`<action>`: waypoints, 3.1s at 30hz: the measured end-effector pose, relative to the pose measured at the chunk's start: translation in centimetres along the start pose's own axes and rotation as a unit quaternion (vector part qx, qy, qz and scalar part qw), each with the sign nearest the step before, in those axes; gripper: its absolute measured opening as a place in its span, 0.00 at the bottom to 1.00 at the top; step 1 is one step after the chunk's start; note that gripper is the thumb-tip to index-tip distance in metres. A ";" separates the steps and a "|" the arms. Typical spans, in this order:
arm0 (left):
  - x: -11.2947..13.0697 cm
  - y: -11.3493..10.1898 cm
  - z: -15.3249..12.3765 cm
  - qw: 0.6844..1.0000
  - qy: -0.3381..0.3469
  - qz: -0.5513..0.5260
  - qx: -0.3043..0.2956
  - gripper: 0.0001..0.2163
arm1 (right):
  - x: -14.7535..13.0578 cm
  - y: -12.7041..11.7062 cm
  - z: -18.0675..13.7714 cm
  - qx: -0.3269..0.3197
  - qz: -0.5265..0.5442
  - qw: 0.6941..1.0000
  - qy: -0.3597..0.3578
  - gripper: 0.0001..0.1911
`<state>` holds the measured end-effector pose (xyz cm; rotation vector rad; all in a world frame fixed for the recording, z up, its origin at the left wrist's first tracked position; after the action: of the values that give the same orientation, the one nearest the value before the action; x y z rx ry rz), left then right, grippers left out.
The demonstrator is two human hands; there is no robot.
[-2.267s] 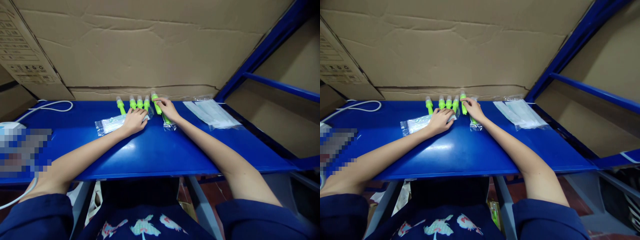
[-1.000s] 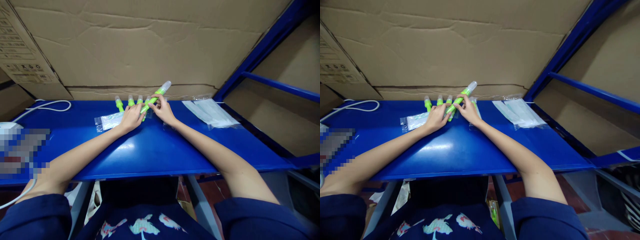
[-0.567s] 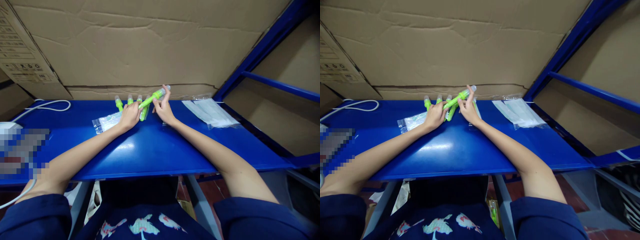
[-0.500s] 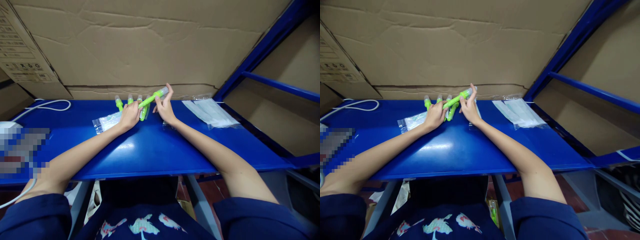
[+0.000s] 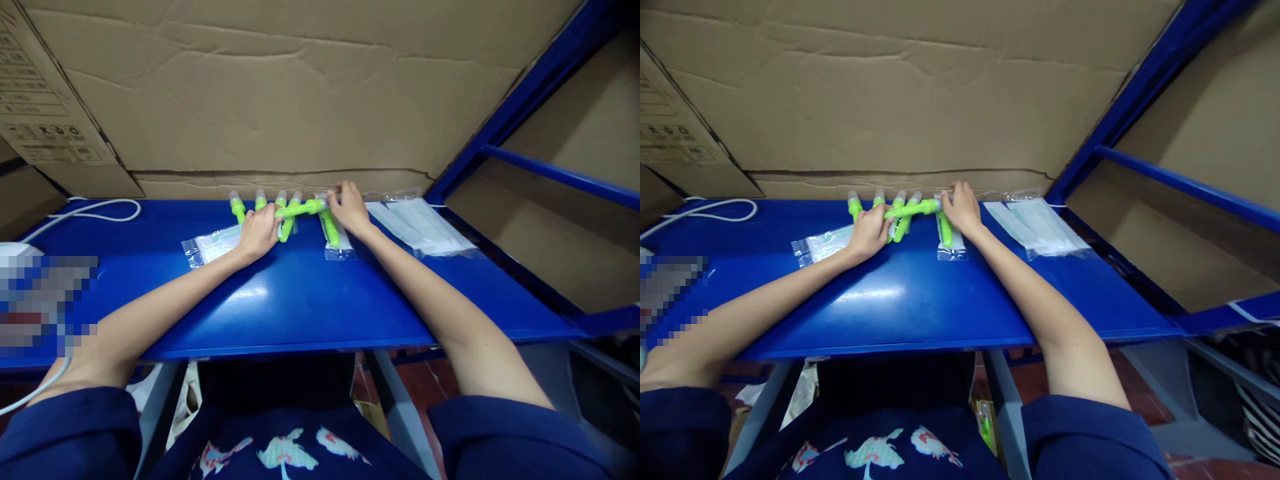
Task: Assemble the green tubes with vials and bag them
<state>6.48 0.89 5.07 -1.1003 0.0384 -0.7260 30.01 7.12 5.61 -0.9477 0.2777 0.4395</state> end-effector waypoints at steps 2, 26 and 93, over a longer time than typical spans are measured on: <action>-0.1 0.0 0.0 1.000 -0.003 0.001 0.000 0.14 | 1.6 1.2 0.4 -0.056 -0.024 0.998 0.000 0.33; -0.3 0.1 0.3 0.996 0.054 0.058 -0.037 0.31 | -0.9 -1.8 -0.2 -0.017 0.010 0.990 -0.141 0.28; 1.3 -0.4 -0.1 0.989 0.114 0.086 -0.032 0.24 | -10.6 0.5 -5.1 -0.080 0.088 0.953 -0.279 0.15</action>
<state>7.22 -0.03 5.76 -1.0566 0.3488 -0.6956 20.25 0.64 6.84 -0.9186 -0.1942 0.8826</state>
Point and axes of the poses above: each hand's wrist, its own z-axis towards the middle knuckle, its own y-axis out of the palm, x = y × z, the point moved 8 cm from there along z, towards the middle knuckle, and after that the axes turned 3 degrees about -z, right-handed, at the moved point
